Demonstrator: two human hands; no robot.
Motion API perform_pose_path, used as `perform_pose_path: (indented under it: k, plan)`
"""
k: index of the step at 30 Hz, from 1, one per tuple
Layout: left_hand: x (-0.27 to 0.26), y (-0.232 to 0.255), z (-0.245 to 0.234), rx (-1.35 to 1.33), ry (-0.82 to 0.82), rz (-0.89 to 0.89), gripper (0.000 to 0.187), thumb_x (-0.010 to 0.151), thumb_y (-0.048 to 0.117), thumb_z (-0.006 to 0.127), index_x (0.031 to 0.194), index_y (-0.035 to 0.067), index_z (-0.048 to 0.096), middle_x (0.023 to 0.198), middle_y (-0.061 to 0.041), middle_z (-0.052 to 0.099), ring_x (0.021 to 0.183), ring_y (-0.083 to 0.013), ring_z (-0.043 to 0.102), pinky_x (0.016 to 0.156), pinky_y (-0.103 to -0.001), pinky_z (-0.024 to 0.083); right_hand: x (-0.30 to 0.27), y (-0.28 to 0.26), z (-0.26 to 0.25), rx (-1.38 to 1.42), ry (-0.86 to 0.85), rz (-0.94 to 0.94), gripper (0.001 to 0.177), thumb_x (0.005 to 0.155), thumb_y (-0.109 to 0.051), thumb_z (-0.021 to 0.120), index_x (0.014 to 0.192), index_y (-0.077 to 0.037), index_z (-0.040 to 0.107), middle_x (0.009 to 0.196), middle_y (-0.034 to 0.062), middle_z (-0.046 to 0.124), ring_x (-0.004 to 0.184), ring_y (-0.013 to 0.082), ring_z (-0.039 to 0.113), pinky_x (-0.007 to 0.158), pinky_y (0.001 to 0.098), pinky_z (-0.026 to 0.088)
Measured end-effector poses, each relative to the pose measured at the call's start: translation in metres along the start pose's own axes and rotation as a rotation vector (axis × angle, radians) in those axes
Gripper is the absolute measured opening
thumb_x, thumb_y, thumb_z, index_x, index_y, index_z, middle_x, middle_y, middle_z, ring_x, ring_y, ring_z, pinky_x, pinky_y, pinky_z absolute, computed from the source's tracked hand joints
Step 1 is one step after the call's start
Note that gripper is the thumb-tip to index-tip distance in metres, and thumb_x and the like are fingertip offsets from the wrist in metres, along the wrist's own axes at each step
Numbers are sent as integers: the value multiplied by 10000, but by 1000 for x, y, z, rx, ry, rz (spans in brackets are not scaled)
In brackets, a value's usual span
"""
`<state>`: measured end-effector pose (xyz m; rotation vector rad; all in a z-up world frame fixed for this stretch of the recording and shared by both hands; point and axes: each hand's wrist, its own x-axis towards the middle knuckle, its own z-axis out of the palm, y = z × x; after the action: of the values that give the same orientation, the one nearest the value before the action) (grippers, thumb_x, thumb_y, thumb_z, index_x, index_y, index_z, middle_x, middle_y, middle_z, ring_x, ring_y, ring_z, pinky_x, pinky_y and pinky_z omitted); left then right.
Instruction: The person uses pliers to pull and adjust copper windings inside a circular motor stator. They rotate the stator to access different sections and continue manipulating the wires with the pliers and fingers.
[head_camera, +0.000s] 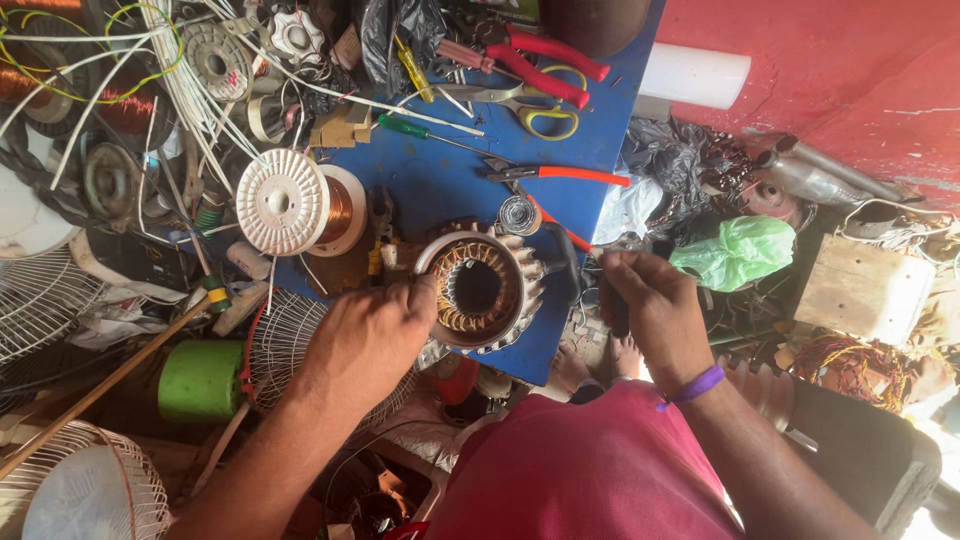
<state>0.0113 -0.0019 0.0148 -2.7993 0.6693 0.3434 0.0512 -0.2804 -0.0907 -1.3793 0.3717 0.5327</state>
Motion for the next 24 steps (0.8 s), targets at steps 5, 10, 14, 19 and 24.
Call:
perform_pose_path:
  k: [5,10,14,19,24]
  plan:
    - [2,5,13,-14,153,-68,123,933,7,626,1044,-45,646,789,-201,740,643,-260,757,556,-337,621,28,-13,7,-75,42,-163,285,1026,-275,620,1006,-15,737,669,28,616,561,90,518,514,282,414]
    - [2,4,24,-243,80,-233,175,1027,132,571,1036,-19,659,727,-178,749,572,-241,742,515,-339,609,100,-48,33,-550,-36,-449,291,1015,-263,638,1100,-25,782,765,103,724,669,136,659,647,316,528]
    - [-5,20,34,-258,409,-330,159,972,165,662,1067,41,687,854,-164,787,568,-251,738,501,-342,597,150,-64,61,-527,-316,-743,288,971,-104,620,1211,-5,744,915,102,753,741,114,677,683,299,562]
    - [1,38,43,-365,648,-535,172,954,164,704,1088,122,604,862,-103,758,626,-223,732,510,-323,567,160,-55,63,-275,-361,-448,309,962,-76,597,1244,-14,705,950,74,761,725,109,670,620,270,544]
    - [9,43,35,-591,525,-711,332,912,58,658,1164,80,443,717,-94,635,577,-236,701,498,-339,563,143,-50,47,-145,-276,-469,330,980,-83,607,1283,7,702,996,88,770,785,104,698,668,259,582]
